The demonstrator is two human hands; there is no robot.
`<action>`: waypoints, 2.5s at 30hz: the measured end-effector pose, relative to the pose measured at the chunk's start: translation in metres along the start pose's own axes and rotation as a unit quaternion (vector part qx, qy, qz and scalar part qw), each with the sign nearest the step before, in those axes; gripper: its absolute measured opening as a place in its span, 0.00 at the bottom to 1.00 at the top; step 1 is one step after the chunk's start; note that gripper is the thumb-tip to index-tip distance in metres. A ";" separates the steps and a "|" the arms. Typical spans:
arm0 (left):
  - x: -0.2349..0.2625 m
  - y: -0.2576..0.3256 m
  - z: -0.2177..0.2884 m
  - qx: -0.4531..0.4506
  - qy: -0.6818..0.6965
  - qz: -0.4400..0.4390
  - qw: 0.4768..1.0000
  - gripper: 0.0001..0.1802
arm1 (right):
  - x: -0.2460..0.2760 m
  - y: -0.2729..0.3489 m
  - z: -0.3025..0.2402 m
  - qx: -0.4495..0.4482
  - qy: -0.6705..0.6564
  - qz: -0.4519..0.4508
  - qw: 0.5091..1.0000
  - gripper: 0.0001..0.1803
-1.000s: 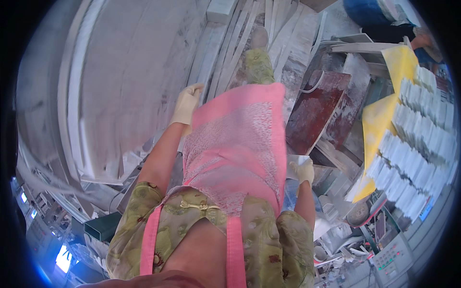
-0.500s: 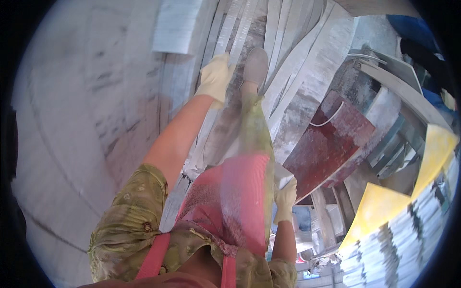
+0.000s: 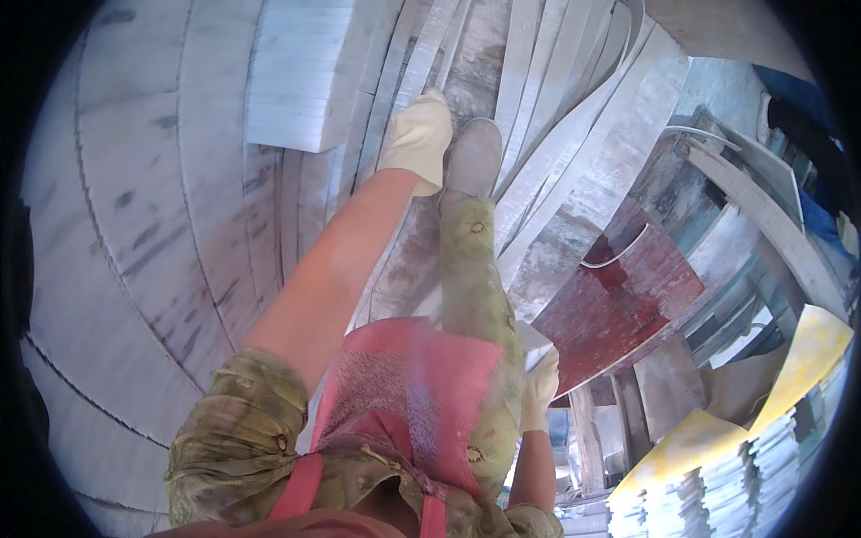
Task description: The person repeatedly picks up white foam sheets from a machine output area and stacks them on a growing pile. They handle the sheets one at a time, aligning edges and placing them in a neat stack.
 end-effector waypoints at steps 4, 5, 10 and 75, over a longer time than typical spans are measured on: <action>0.046 0.030 -0.009 0.020 -0.048 -0.015 0.999 0.19 | 0.053 0.000 -0.074 0.104 -0.001 0.024 0.994 0.42; 0.061 0.038 -0.010 0.016 -0.039 0.002 0.999 0.20 | 0.065 -0.004 -0.099 0.151 0.009 0.031 0.988 0.41; 0.123 0.044 0.008 0.010 -0.017 0.112 0.993 0.30 | 0.152 -0.036 -0.252 0.292 0.066 0.131 0.945 0.42; 0.107 -0.032 0.013 0.019 0.199 0.217 0.955 0.36 | 0.279 -0.061 -0.738 0.566 0.127 0.379 0.722 0.24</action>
Point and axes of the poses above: each hand's wrist, its own y-axis away from the middle knuckle, its own x-axis out of the back of the hand, z = x × y, the point moved 9 cm from there along -y, towards the middle knuckle, and after that the axes turned 7 degrees about -x, right-handed, at the moved point
